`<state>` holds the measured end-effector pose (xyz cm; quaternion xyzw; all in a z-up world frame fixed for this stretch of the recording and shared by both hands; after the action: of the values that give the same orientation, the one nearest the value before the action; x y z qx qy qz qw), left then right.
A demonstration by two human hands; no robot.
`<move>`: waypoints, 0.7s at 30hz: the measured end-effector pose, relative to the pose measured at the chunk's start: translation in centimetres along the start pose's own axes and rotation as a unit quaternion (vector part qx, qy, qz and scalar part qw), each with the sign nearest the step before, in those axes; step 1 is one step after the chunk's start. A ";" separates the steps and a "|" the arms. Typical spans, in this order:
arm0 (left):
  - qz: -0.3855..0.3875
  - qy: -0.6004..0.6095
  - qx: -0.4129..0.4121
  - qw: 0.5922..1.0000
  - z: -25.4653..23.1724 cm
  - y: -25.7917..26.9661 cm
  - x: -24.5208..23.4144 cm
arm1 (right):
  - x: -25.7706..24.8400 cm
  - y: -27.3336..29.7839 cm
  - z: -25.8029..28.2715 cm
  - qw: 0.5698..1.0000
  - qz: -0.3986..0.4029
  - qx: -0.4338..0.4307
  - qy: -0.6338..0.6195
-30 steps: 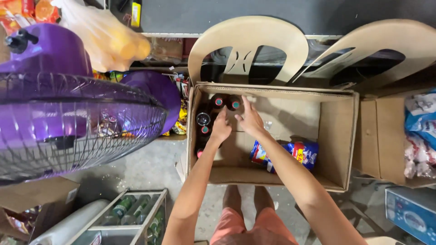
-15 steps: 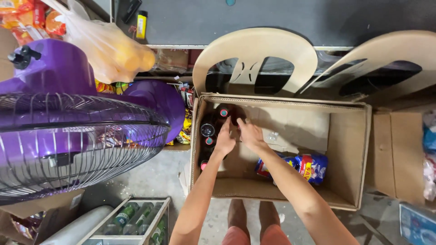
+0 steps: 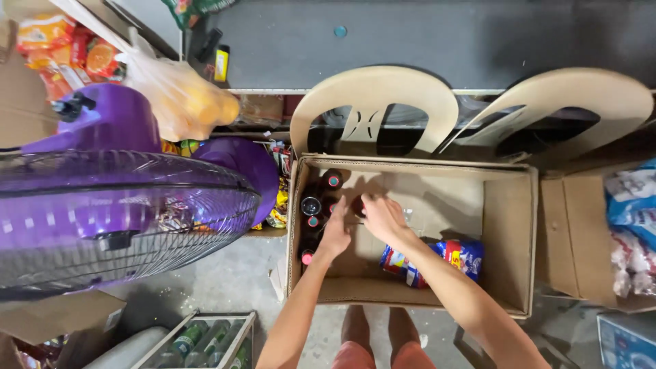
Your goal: The person repeatedly picks up bottles of vinegar from a cardboard box on the floor and places them onto a shelf. They handle the bottles by hand, arranging them in a row alongside other similar bottles. The task involves moving between the box and the shelf multiple times.
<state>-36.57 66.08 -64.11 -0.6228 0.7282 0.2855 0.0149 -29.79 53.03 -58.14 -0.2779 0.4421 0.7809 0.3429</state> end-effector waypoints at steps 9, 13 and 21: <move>-0.173 -0.043 0.217 0.960 -10.2 5.5 -3.0 | -10.1 9.8 7.1 0.997 -0.006 -0.076 0.018; -0.105 0.133 0.135 0.976 -13.0 8.8 -4.4 | -16.8 15.5 10.9 0.986 -0.035 -0.162 -0.014; -0.062 0.248 0.150 0.955 -19.8 13.3 -6.1 | -18.0 21.2 6.5 0.923 -0.147 -0.172 -0.311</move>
<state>-40.75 63.76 -39.93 -0.7087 0.7033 0.0079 -0.0557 -36.22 45.66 -31.33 -0.1373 0.1260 0.8331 0.5209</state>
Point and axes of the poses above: each hand's wrist, its own y-axis away from the middle knuckle, its own x-axis out of the palm, z = x × y, the point moved 5 cm from there along -y, towards the middle knuckle, and after that the axes turned 6 degrees about -y, right-handed, at the moved point
